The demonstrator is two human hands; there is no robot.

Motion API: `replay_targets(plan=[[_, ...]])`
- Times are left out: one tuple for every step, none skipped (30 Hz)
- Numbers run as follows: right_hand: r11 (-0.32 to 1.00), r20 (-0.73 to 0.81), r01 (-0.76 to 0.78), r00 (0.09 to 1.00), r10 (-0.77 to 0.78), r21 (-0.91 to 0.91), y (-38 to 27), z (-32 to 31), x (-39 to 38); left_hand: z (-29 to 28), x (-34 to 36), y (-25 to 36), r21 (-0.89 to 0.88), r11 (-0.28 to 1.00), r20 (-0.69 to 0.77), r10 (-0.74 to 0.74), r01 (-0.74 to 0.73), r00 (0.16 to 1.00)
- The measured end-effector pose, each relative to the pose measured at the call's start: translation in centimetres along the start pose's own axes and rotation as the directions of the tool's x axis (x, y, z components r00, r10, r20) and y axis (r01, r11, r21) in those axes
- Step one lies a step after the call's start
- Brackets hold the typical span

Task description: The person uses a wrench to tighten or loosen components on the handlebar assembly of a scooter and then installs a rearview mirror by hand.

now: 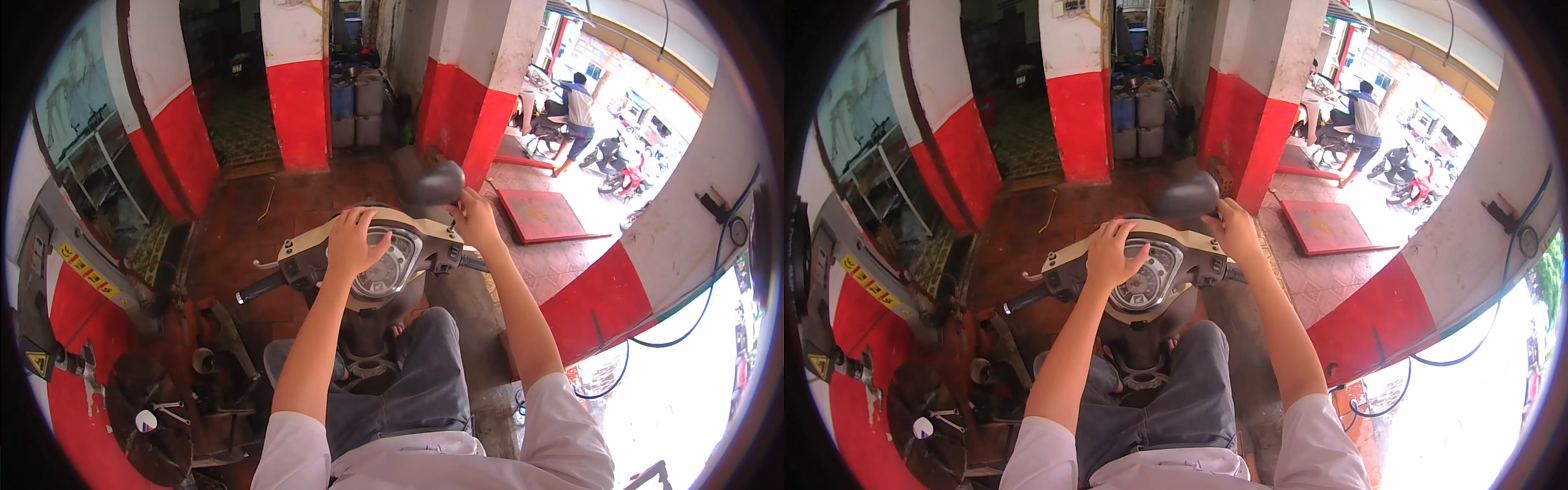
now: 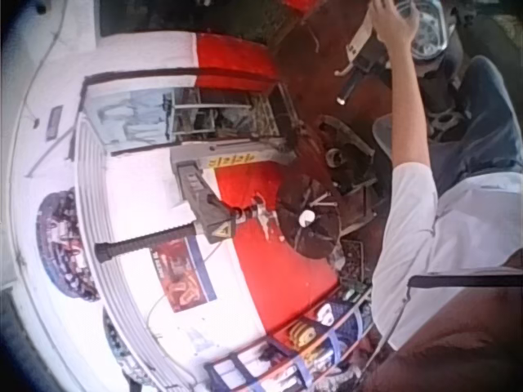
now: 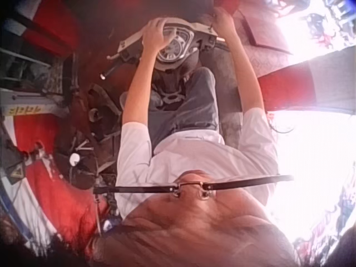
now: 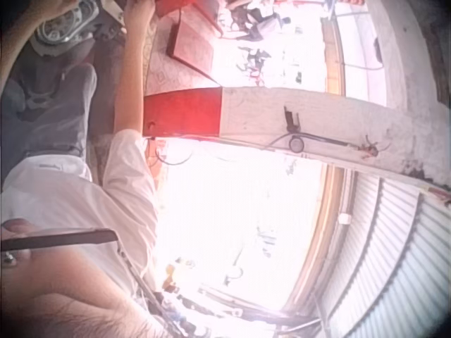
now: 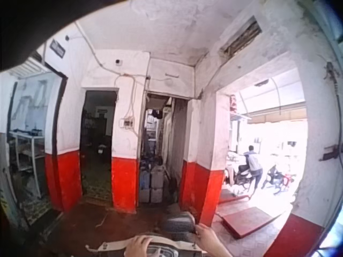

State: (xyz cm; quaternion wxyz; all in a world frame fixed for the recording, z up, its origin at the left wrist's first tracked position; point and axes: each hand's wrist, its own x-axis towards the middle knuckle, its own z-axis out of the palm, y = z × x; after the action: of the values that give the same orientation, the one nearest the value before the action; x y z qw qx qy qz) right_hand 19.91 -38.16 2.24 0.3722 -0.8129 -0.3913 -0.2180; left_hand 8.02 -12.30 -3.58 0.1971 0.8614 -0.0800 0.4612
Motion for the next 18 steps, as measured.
replay_targets(plan=[[0.998, -0.007, -0.031, 1.000, 0.031, -0.046, 0.0, 0.3, 0.5, 0.1, 0.0, 0.0, -0.001, 1.000, -0.002, 0.001, -0.001, 1.000], [0.994, -0.015, -0.062, 0.998, 0.061, -0.090, 0.1, 0.5, 1.0, 0.1, 0.0, 0.1, -0.002, 1.000, -0.004, 0.005, -0.005, 1.000], [0.994, -0.021, -0.057, 0.998, 0.055, -0.090, 0.4, 0.6, 1.5, 0.1, 0.0, 0.1, -0.004, 1.000, 0.000, -0.003, 0.003, 1.000], [0.996, 0.014, -0.038, 0.999, 0.039, -0.075, 0.6, 0.8, 1.9, 0.0, 0.1, 0.1, -0.006, 1.000, 0.003, -0.012, 0.012, 1.000], [0.998, 0.049, -0.020, 0.999, 0.022, -0.059, 0.9, 0.9, 2.3, 0.0, 0.1, 0.1, -0.002, 1.000, -0.002, -0.006, 0.006, 1.000], [0.998, 0.051, -0.013, 0.999, 0.016, -0.055, 1.2, 1.1, 2.5, -0.1, 0.0, 0.3, -0.006, 1.000, 0.006, -0.010, 0.010, 1.000], [1.000, 0.064, -0.017, 0.998, 0.018, -0.024, 1.6, 0.9, 2.6, -0.2, -0.1, 0.4, -0.009, 1.000, 0.013, -0.013, 0.013, 1.000], [1.000, 0.076, -0.021, 0.997, 0.020, 0.007, 2.0, 0.7, 2.7, -0.2, 0.2, 0.4, -0.001, 1.000, 0.002, 0.006, -0.006, 1.000], [1.000, 0.086, -0.024, 0.996, 0.023, 0.012, 2.4, 0.7, 2.7, -0.2, 0.1, 0.4, 0.002, 1.000, 0.007, -0.004, 0.004, 1.000], [0.999, 0.148, -0.049, 0.988, 0.046, 0.014, 2.6, 0.5, 3.0, -0.2, 0.0, 0.4, 0.011, 1.000, 0.002, 0.001, -0.001, 1.000], [0.997, 0.209, -0.074, 0.975, 0.069, 0.015, 2.7, 0.5, 3.3, -0.3, -0.1, 0.3, 0.021, 1.000, -0.003, 0.006, -0.006, 1.000], [0.997, 0.229, -0.078, 0.971, 0.070, 0.027, 2.7, 0.3, 4.1, -0.2, 0.2, -0.1, 0.010, 1.000, -0.006, -0.002, 0.002, 1.000], [0.997, 0.231, -0.078, 0.971, 0.069, 0.030, 3.0, 0.6, 4.1, -0.3, -0.1, -0.2, 0.012, 1.000, -0.005, -0.003, 0.003, 1.000], [0.991, 0.289, -0.109, 0.954, 0.082, 0.078, 3.3, 1.1, 4.0, -0.5, -0.6, -0.1, 0.026, 1.000, 0.007, -0.014, 0.014, 1.000], [0.984, 0.336, -0.136, 0.938, 0.089, 0.119, 4.2, 1.2, 4.4, -0.4, -0.5, -0.1, 0.037, 0.999, 0.010, -0.014, 0.013, 1.000], [0.952, 0.386, -0.219, 0.914, 0.124, 0.213, 8.2, 0.8, 4.4, 0.5, 0.2, 0.8, 0.014, 1.000, 0.017, 0.000, 0.000, 1.000], [0.955, 0.375, -0.202, 0.921, 0.110, 0.216, 8.7, 0.6, 5.0, 0.5, 0.3, 0.8, 0.013, 1.000, 0.018, -0.005, 0.005, 1.000], [0.948, 0.438, -0.242, 0.890, 0.131, 0.207, 8.8, 0.6, 5.2, 0.4, 0.3, 0.7, 0.006, 1.000, 0.018, -0.004, 0.004, 1.000]])
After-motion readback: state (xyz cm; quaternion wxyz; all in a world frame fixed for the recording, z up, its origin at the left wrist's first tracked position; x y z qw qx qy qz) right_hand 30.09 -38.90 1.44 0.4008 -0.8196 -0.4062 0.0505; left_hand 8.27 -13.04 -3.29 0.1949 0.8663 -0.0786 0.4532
